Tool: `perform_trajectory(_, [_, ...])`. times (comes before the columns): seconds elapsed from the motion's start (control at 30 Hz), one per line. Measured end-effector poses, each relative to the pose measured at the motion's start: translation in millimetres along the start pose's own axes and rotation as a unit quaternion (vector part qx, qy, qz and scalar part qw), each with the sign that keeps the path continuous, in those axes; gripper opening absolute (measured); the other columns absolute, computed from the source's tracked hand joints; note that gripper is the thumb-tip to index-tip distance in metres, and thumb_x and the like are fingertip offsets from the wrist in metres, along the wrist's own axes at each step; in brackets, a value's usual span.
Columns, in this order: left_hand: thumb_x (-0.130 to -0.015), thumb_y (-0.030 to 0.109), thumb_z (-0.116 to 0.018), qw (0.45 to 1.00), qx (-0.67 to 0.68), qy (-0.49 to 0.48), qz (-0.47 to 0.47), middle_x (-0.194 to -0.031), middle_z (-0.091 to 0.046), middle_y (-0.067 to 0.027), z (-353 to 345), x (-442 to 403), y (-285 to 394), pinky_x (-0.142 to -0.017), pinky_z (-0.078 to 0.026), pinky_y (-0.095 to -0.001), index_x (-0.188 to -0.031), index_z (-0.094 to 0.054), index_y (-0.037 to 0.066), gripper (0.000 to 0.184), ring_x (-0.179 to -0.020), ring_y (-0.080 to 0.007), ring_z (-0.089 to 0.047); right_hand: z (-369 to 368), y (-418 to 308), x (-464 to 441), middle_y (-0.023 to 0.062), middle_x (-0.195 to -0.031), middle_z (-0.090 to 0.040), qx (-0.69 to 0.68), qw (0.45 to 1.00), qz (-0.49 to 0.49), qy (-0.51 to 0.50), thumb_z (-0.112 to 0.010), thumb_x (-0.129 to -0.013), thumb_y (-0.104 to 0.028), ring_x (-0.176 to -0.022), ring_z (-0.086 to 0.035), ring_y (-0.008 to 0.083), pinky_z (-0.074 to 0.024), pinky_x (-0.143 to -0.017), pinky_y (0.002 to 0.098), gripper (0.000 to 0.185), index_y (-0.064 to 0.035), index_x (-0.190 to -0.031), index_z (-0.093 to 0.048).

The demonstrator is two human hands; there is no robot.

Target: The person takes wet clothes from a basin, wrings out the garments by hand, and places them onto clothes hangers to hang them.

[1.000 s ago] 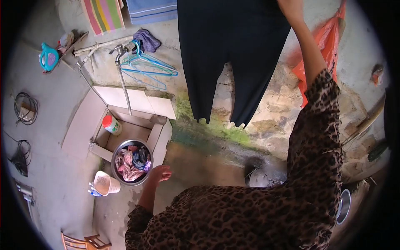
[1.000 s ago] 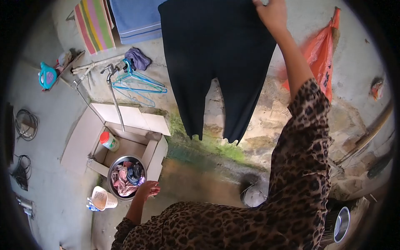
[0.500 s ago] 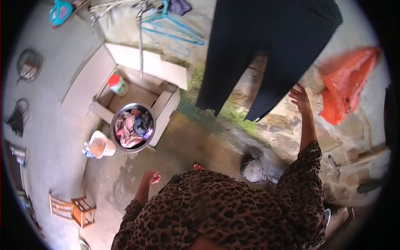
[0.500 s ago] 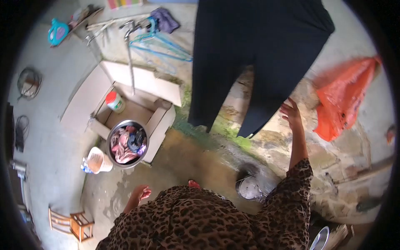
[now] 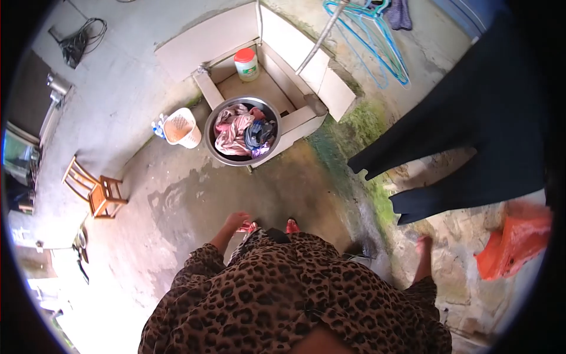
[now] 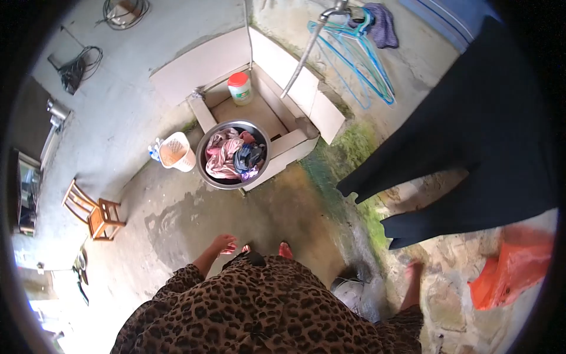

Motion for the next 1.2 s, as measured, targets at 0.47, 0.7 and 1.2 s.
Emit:
perform_trajectory(0.47, [-0.078, 0.019, -0.065, 0.977, -0.008, 0.201, -0.074, -0.082, -0.067, -0.0110, 110.7, -42.5, 53.0, -0.057, -0.054, -0.0329, -0.118, -0.054, 0.006, 0.043, -0.065, -0.0197, -0.065, -513.0, 269.1, 115.9, 0.0084, -0.071, -0.063, 0.651, 0.610, 0.172, -0.419, -0.063, -0.082, -0.020, -0.057, -0.061, 0.0150, -0.0494, -0.052, 0.0287, 0.016, -0.0055, -0.086, -0.064])
perform_trajectory(0.7, [-0.071, 0.023, -0.073, 0.898, -0.224, 0.309, -0.220, -0.111, -0.062, -0.0159, 174.8, -76.6, 215.8, -0.092, -0.045, -0.0411, -0.131, -0.043, 0.011, 0.068, -0.106, -0.0337, -0.058, -713.0, 253.4, 163.3, 0.0148, -0.090, -0.067, 0.580, 0.702, 0.214, -0.353, -0.072, -0.078, -0.027, -0.088, -0.065, 0.0270, -0.0515, -0.073, 0.0365, 0.045, -0.0063, -0.114, -0.055])
perform_trajectory(1.2, [-0.065, 0.034, -0.079, 0.879, -0.369, 0.259, -0.154, -0.132, -0.047, -0.0181, 194.8, -214.9, 308.0, -0.097, -0.040, -0.0432, -0.141, -0.030, 0.009, 0.094, -0.120, -0.0337, -0.047, -937.3, 302.0, 135.0, 0.0315, -0.128, -0.037, 0.659, 0.658, 0.305, -0.198, -0.080, -0.067, -0.038, -0.112, -0.048, 0.0470, -0.0411, -0.095, 0.0478, 0.091, -0.0036, -0.135, -0.030])
Point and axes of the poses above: each hand's wrist, its own x-axis away from the middle knuckle, its own z-axis out of the back of the hand, y = z × x, the point moved 10 cm from there along -x, towards the middle knuckle
